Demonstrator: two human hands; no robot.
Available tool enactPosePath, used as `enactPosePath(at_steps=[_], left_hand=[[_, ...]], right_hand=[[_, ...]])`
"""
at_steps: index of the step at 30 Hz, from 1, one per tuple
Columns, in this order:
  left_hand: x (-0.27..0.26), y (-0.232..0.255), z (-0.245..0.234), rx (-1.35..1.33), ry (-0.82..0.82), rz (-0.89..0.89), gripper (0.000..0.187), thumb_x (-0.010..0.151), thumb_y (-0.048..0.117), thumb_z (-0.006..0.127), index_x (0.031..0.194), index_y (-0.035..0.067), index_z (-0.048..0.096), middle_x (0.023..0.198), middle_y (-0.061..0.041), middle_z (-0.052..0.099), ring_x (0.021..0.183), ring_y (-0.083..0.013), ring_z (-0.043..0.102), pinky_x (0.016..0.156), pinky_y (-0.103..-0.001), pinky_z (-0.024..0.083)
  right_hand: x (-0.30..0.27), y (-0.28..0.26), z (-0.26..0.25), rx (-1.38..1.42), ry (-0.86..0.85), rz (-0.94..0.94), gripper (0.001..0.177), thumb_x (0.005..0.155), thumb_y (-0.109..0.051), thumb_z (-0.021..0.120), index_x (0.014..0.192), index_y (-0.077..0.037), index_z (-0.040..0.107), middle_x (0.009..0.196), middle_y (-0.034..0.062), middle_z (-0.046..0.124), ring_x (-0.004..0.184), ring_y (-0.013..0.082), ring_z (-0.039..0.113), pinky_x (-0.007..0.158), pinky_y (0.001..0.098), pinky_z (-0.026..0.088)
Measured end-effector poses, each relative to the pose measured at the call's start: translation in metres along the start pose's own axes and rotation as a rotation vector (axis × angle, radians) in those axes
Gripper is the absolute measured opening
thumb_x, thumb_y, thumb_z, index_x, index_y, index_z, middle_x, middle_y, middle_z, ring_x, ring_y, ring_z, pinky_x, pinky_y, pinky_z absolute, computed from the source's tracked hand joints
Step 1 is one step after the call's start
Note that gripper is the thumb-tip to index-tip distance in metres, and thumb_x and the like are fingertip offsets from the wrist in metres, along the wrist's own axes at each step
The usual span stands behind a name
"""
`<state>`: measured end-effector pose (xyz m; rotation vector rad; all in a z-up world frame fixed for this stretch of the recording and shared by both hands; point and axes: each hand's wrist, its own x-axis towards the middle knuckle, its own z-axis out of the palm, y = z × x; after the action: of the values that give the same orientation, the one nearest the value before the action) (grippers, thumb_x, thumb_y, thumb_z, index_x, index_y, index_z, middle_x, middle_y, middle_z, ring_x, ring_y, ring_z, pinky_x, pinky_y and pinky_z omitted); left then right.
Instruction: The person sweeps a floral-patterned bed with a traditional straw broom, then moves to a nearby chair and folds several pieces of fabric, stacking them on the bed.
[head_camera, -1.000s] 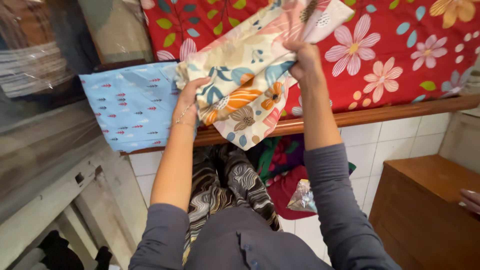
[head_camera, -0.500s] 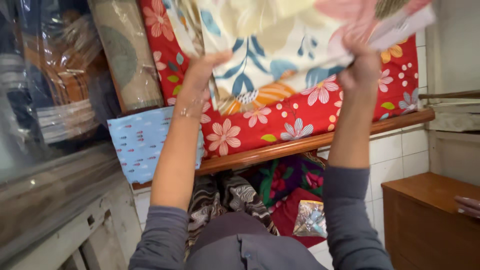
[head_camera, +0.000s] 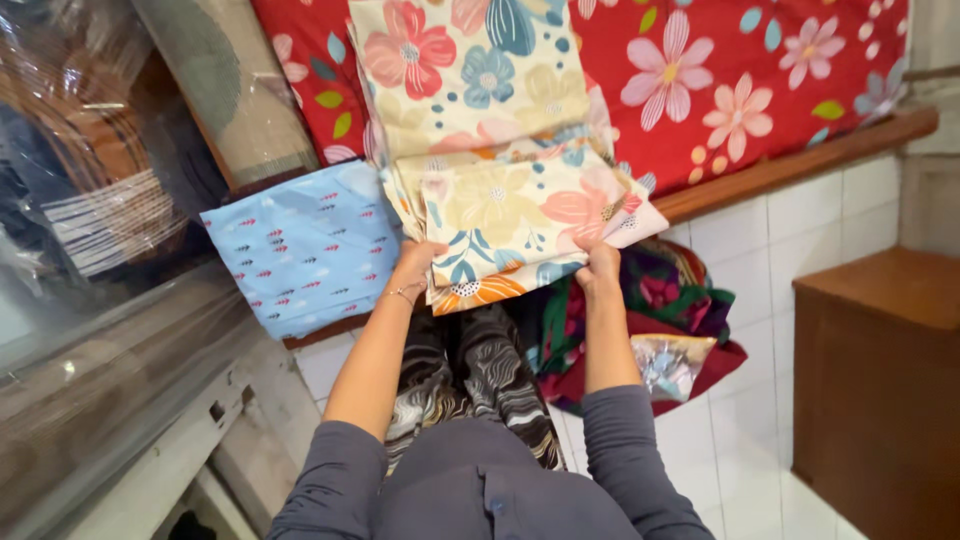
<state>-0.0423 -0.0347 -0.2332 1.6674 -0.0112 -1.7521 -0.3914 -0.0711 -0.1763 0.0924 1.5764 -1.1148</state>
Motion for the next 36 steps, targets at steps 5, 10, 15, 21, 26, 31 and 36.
enactPosePath(at_steps=[5, 10, 15, 21, 26, 31, 36], left_hand=[[-0.031, 0.013, -0.016, 0.024, -0.076, -0.063, 0.036, 0.079, -0.003, 0.073, 0.113, -0.012, 0.067, 0.103, -0.019, 0.076, 0.085, -0.0283, 0.076, 0.073, -0.038, 0.063], [-0.044, 0.057, -0.013, 0.026, -0.083, 0.098, 0.048, 0.075, -0.002, 0.076, 0.121, -0.014, 0.064, 0.109, -0.022, 0.074, 0.088, -0.0291, 0.075, 0.073, -0.039, 0.063], [-0.037, 0.108, -0.019, 0.099, 0.124, 0.135, 0.111, 0.072, -0.003, 0.079, 0.154, 0.003, 0.005, 0.128, -0.023, 0.056, 0.1, -0.028, 0.067, 0.078, -0.039, 0.06], [0.056, 0.146, -0.031, -0.335, -0.125, 0.037, 0.075, 0.083, 0.005, 0.067, 0.148, 0.004, 0.03, 0.123, -0.016, 0.062, 0.099, -0.0258, 0.067, 0.08, -0.039, 0.058], [0.173, 0.176, -0.022, -0.665, -0.318, 0.192, 0.039, 0.101, 0.015, 0.066, 0.135, -0.003, 0.062, 0.123, -0.01, 0.071, 0.108, -0.0202, 0.068, 0.095, -0.034, 0.057], [0.198, 0.217, 0.017, -0.049, 0.36, 0.242, 0.062, 0.085, 0.034, 0.069, 0.134, -0.001, 0.055, 0.118, -0.025, 0.069, 0.109, -0.038, 0.067, 0.099, -0.047, 0.053], [0.133, 0.195, 0.074, 1.045, 0.564, 0.634, 0.096, 0.085, 0.053, 0.077, 0.163, 0.018, 0.033, 0.162, -0.029, 0.025, 0.15, -0.0495, 0.027, 0.121, -0.062, 0.028]], right_hand=[[-0.045, -0.016, 0.008, -0.011, -0.052, -0.152, 0.046, 0.077, 0.015, 0.064, 0.122, 0.017, 0.058, 0.107, 0.0203, 0.069, 0.089, 0.0359, 0.072, 0.082, 0.0476, 0.064], [-0.079, -0.044, 0.055, -0.107, -0.144, -0.23, 0.04, 0.076, 0.012, 0.066, 0.115, 0.01, 0.061, 0.099, 0.0143, 0.071, 0.082, 0.0278, 0.073, 0.073, 0.0409, 0.062], [-0.055, -0.066, 0.109, -0.144, -0.127, -0.22, 0.023, 0.081, 0.005, 0.065, 0.102, 0.009, 0.061, 0.085, 0.0119, 0.069, 0.07, 0.0233, 0.071, 0.055, 0.0371, 0.058], [0.043, -0.104, 0.23, -0.228, -0.148, -0.187, 0.019, 0.08, -0.005, 0.063, 0.095, 0.008, 0.061, 0.08, 0.0146, 0.068, 0.066, 0.0266, 0.07, 0.054, 0.0407, 0.062], [0.152, -0.114, 0.335, -0.205, -0.135, -0.136, 0.021, 0.081, -0.01, 0.063, 0.096, 0.005, 0.062, 0.078, 0.0166, 0.071, 0.07, 0.03, 0.072, 0.063, 0.0475, 0.065], [0.218, -0.105, 0.352, -0.222, -0.394, -0.095, 0.041, 0.091, -0.025, 0.064, 0.128, -0.012, 0.053, 0.112, 0.0211, 0.067, 0.099, 0.0343, 0.071, 0.086, 0.0471, 0.063], [0.195, -0.067, 0.305, -1.232, -0.363, -0.83, 0.057, 0.098, -0.044, 0.067, 0.15, -0.025, 0.06, 0.148, 0.0152, 0.061, 0.135, 0.0344, 0.061, 0.115, 0.0529, 0.05]])
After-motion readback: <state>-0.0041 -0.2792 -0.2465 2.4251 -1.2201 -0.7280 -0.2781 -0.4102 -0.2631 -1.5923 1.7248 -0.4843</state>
